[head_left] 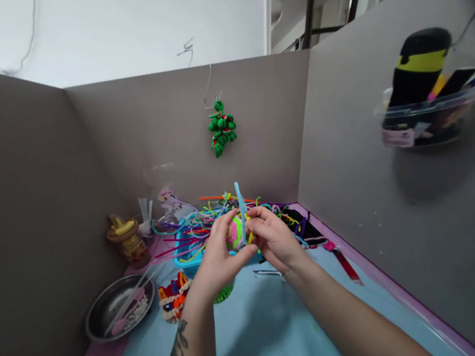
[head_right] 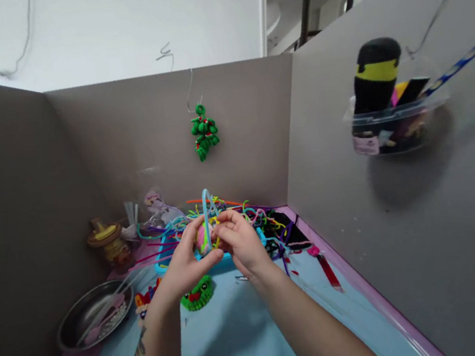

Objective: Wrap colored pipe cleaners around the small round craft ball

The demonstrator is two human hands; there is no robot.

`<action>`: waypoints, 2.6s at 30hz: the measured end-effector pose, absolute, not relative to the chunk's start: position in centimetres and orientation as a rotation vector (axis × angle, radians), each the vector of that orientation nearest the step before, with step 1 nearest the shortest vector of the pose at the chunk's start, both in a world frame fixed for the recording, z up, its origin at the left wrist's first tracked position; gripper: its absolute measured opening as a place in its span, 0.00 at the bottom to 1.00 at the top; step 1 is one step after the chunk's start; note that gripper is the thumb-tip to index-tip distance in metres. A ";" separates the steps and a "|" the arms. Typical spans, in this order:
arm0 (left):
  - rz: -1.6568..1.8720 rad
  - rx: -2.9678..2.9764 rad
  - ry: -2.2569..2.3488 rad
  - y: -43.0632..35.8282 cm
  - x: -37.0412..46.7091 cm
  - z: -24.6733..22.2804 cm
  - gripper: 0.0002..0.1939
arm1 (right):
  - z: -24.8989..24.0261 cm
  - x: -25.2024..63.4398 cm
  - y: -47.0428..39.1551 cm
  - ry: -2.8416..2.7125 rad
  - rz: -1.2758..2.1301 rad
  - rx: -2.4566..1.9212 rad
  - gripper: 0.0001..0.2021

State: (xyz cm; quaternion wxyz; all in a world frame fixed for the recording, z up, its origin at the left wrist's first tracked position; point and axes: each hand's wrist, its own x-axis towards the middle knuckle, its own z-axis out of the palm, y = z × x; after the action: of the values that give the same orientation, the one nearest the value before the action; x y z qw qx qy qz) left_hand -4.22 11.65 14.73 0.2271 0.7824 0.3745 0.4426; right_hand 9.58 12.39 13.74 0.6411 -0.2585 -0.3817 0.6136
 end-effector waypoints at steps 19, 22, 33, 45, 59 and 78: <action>0.756 1.898 0.842 15.2 -8.6 14.1 0.41 | 11.9 14.2 18.6 -1.454 0.973 -1.043 0.20; 0.675 2.014 0.813 14.9 -8.3 14.4 0.41 | 11.8 13.1 18.3 -1.509 1.062 -1.002 0.16; 0.676 2.153 0.928 15.0 -8.6 13.9 0.37 | 12.4 14.1 17.2 -1.562 0.656 -0.996 0.10; 0.655 2.139 0.911 15.0 -8.5 14.0 0.38 | 12.9 13.2 16.4 -1.860 0.654 -0.778 0.10; 0.778 2.158 0.912 15.4 -7.9 13.4 0.40 | 12.0 11.3 16.3 -1.513 1.238 -0.783 0.08; 0.878 2.098 1.016 15.9 -7.7 12.4 0.37 | 11.3 9.7 16.3 -1.390 1.128 -0.788 0.11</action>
State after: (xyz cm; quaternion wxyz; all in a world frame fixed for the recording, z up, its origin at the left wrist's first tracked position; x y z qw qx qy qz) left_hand -7.68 15.87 12.45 0.3196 0.7980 0.3867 0.3341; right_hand 9.65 16.25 11.29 0.5589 -0.3340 -0.5892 0.4784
